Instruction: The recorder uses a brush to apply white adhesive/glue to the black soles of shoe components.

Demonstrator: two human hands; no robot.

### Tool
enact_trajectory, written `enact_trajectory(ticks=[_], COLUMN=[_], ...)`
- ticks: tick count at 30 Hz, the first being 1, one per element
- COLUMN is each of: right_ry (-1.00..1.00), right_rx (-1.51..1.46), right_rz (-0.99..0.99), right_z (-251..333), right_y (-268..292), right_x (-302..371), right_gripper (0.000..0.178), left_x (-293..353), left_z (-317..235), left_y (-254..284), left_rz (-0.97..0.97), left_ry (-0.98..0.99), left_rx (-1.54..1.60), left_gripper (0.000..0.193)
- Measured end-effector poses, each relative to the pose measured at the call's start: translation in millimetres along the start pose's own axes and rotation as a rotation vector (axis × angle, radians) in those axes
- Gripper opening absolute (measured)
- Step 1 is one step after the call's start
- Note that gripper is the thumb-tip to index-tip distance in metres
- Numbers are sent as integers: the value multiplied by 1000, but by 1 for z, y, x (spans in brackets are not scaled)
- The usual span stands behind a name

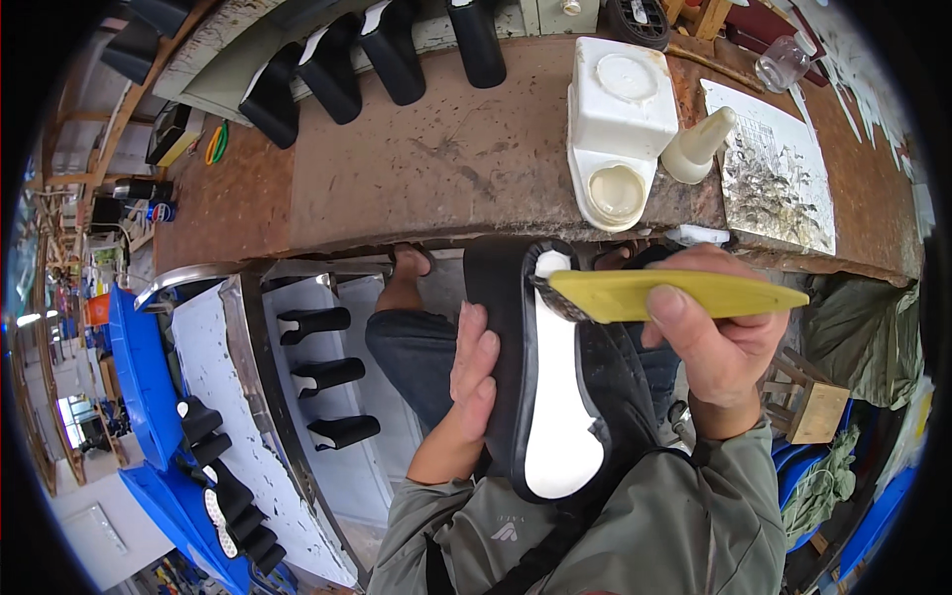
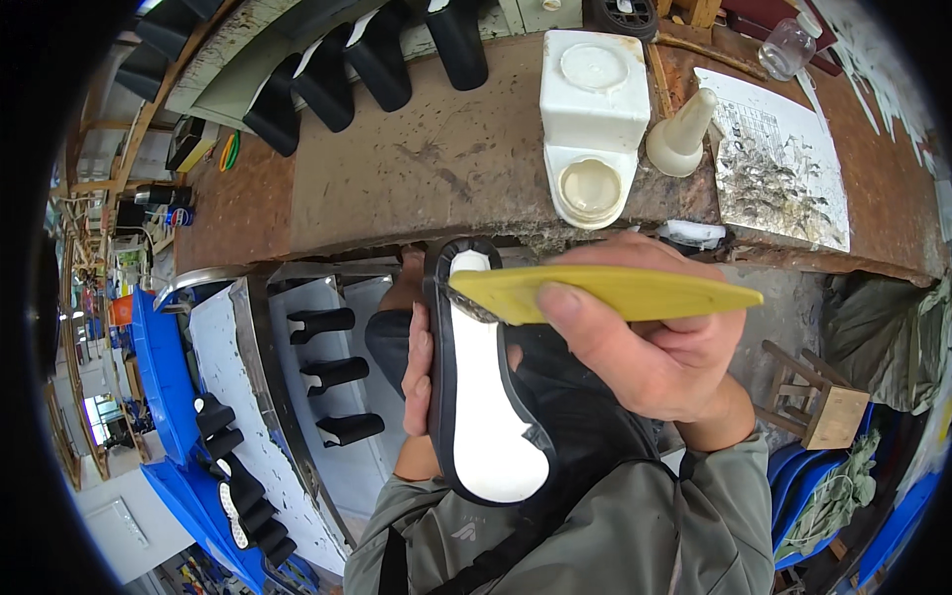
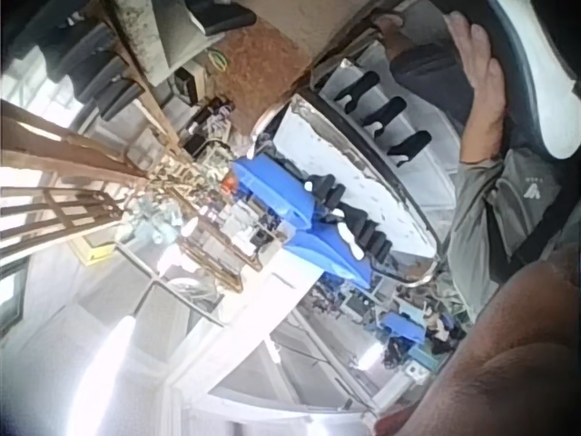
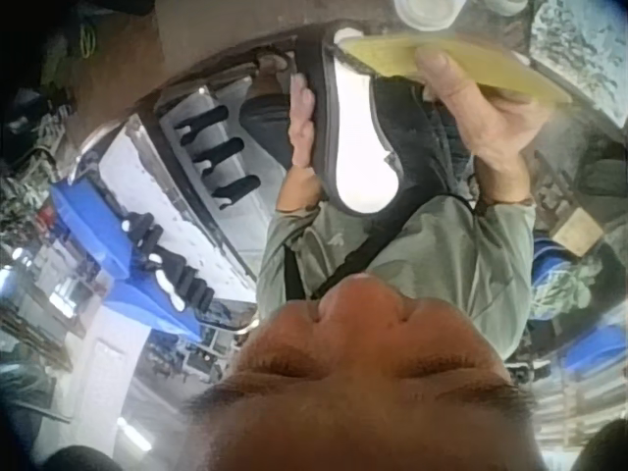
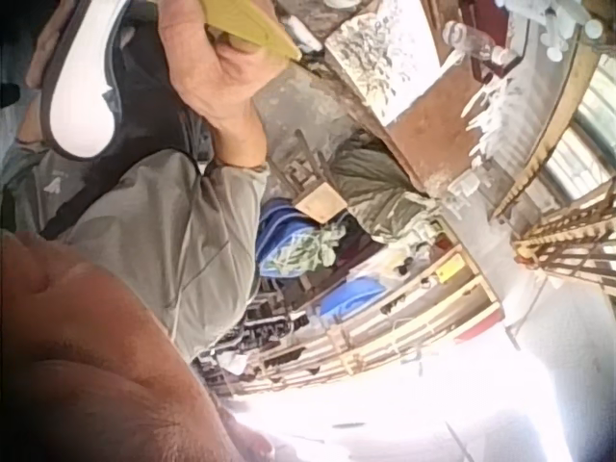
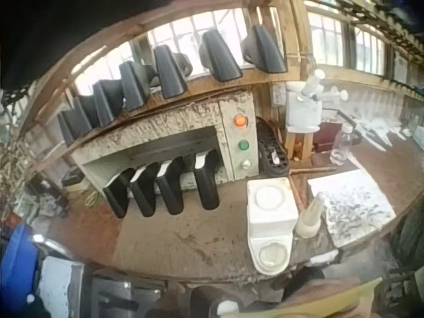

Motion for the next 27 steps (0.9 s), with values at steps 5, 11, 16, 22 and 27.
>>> enact_trajectory(ticks=[5, 11, 16, 22, 27], right_ry=[108, 275, 292, 281, 284], right_rx=[125, 284, 209, 143, 89], right_rz=[12, 120, 193, 266, 309], right_z=[25, 51, 56, 56, 54], right_y=[-6, -19, -26, -31, -37], right_x=[5, 20, 33, 49, 58], right_gripper=[14, 13, 11, 12, 12], left_x=[-6, -18, -9, 1, 0], left_z=[-21, -27, -27, -22, -19], left_y=[36, 53, 54, 64, 66], left_rz=[25, -345, -425, -301, -277], left_ry=[59, -241, -194, -81, -96], left_rx=[-115, -248, -99, -17, -73], left_gripper=[75, 71, 73, 74, 73])
Point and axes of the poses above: each hand's wrist, its own x-axis away from the middle knuckle, its own y-axis out of the back of the hand, z = x × y, the point moved 5 cm from there along -x, towards the middle knuckle, and after that the axes turned 11 degrees about -y, right-handed, at the moved point
